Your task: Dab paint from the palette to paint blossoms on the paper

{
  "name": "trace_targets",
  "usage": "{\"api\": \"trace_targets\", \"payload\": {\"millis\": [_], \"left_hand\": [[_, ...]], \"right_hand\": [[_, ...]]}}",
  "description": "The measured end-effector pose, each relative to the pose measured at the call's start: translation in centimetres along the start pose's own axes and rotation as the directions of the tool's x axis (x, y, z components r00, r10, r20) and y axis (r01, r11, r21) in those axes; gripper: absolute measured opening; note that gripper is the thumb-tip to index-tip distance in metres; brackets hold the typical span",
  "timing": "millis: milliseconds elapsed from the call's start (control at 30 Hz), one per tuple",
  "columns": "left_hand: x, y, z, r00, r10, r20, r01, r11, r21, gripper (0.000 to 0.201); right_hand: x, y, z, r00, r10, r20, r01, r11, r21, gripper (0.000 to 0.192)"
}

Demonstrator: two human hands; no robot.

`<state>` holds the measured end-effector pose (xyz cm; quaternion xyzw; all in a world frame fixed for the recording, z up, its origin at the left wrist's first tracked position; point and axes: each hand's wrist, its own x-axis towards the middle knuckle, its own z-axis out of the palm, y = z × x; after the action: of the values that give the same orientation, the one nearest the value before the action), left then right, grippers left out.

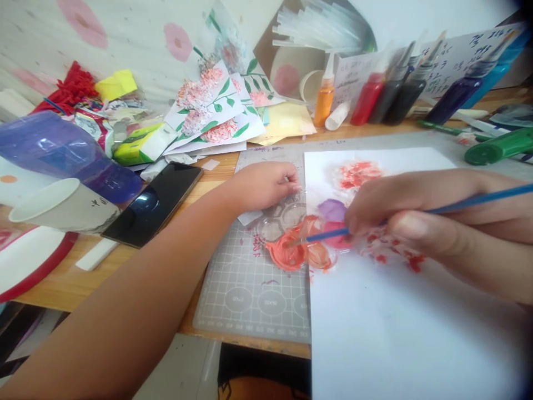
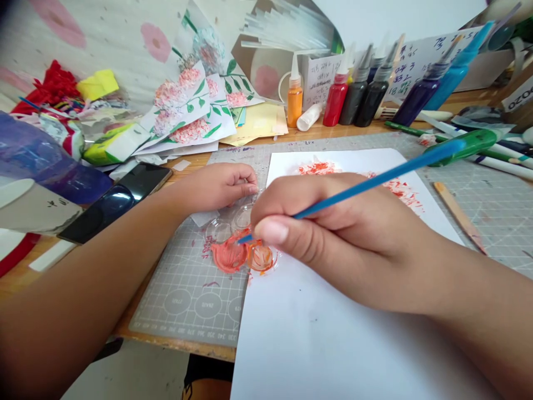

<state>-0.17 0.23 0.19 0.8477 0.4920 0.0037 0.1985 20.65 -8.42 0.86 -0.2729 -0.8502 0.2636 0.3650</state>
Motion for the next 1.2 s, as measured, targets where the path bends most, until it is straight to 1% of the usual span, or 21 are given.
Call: {"api": "trace_targets", "payload": {"millis": [100,167,233,267,367,467,533,633,667,733,800,867,967,1100,1133,1200], "left_hand": [[0.0,0.0,0.0,1.000,0.002,-0.007,-0.002,1.000,-0.002,0.021],[0.0,0.0,0.0,1.000,0.002,-0.010,-0.002,1.000,-0.003,0.022],[0.0,0.0,0.0,1.000,0.005,-0.008,-0.005,1.000,-0.008,0.022],[0.0,0.0,0.0,1.000,0.005,-0.007,-0.005,1.000,-0.009,0.022],[0.0,0.0,0.1,1.000,0.004,-0.008,-0.004,1.000,-0.005,0.022],[0.0,0.0,0.1,1.000,0.004,-0.010,-0.004,1.000,0.004,0.022],[0.0,0.0,0.1,1.000,0.003,-0.010,-0.003,1.000,0.004,0.022],[0.0,0.0,0.0,1.000,0.000,-0.007,0.000,1.000,0.005,0.021],[0.0,0.0,0.0,1.000,-0.001,-0.008,0.001,1.000,0.007,0.021],[0.0,0.0,0.0,1.000,-0.001,-0.014,0.001,1.000,0.009,0.020],[0.0,0.0,0.0,1.000,0.003,-0.015,-0.003,1.000,0.007,0.020],[0.0,0.0,0.0,1.000,0.008,-0.017,-0.008,1.000,0.001,0.021],[0.0,0.0,0.1,1.000,0.005,-0.025,-0.005,1.000,-0.001,0.020],[0.2,0.0,0.2,1.000,0.012,-0.016,-0.012,1.000,0.013,0.022],[0.2,-0.1,0.2,1.000,0.018,-0.019,-0.018,1.000,0.013,0.022],[0.2,-0.2,0.2,0.999,0.028,-0.028,-0.028,1.000,0.009,0.022]], "right_hand": [[-0.2,-0.1,0.1,0.995,-0.053,0.080,0.051,0.998,0.027,0.023],[-0.2,-0.2,0.2,0.998,0.027,0.048,-0.025,0.999,-0.043,0.027],[0.0,-0.4,0.5,0.994,0.106,-0.025,-0.108,0.990,-0.092,0.037],[0.1,-0.6,0.6,0.990,0.134,-0.043,-0.138,0.985,-0.103,0.042],[0.5,-1.0,1.0,0.985,0.164,-0.052,-0.169,0.979,-0.114,0.047],[0.5,-1.2,1.0,0.986,0.157,-0.054,-0.162,0.980,-0.111,0.045],[0.4,-1.1,0.8,0.991,0.126,-0.043,-0.130,0.985,-0.112,0.041],[0.2,-0.7,0.5,1.000,-0.006,-0.017,0.004,0.994,-0.106,0.030],[0.2,-0.5,0.4,0.998,-0.048,-0.030,0.044,0.993,-0.107,0.026],[0.1,-0.2,0.4,0.997,-0.076,-0.032,0.072,0.991,-0.110,0.021],[0.0,-0.1,0.3,0.998,-0.058,0.010,0.058,0.993,-0.099,0.017],[-0.2,-0.1,0.2,0.998,-0.048,0.037,0.051,0.995,-0.091,0.018],[-0.3,-0.1,-0.1,1.000,-0.026,-0.012,0.024,0.995,-0.097,0.023],[-0.4,0.0,-0.2,0.996,-0.020,0.091,0.016,0.999,0.043,0.020],[-0.4,0.0,-0.1,0.996,0.001,0.095,-0.007,0.998,0.060,0.020],[-0.3,0.0,0.1,0.995,0.089,0.046,-0.090,0.996,0.027,0.025]]}}
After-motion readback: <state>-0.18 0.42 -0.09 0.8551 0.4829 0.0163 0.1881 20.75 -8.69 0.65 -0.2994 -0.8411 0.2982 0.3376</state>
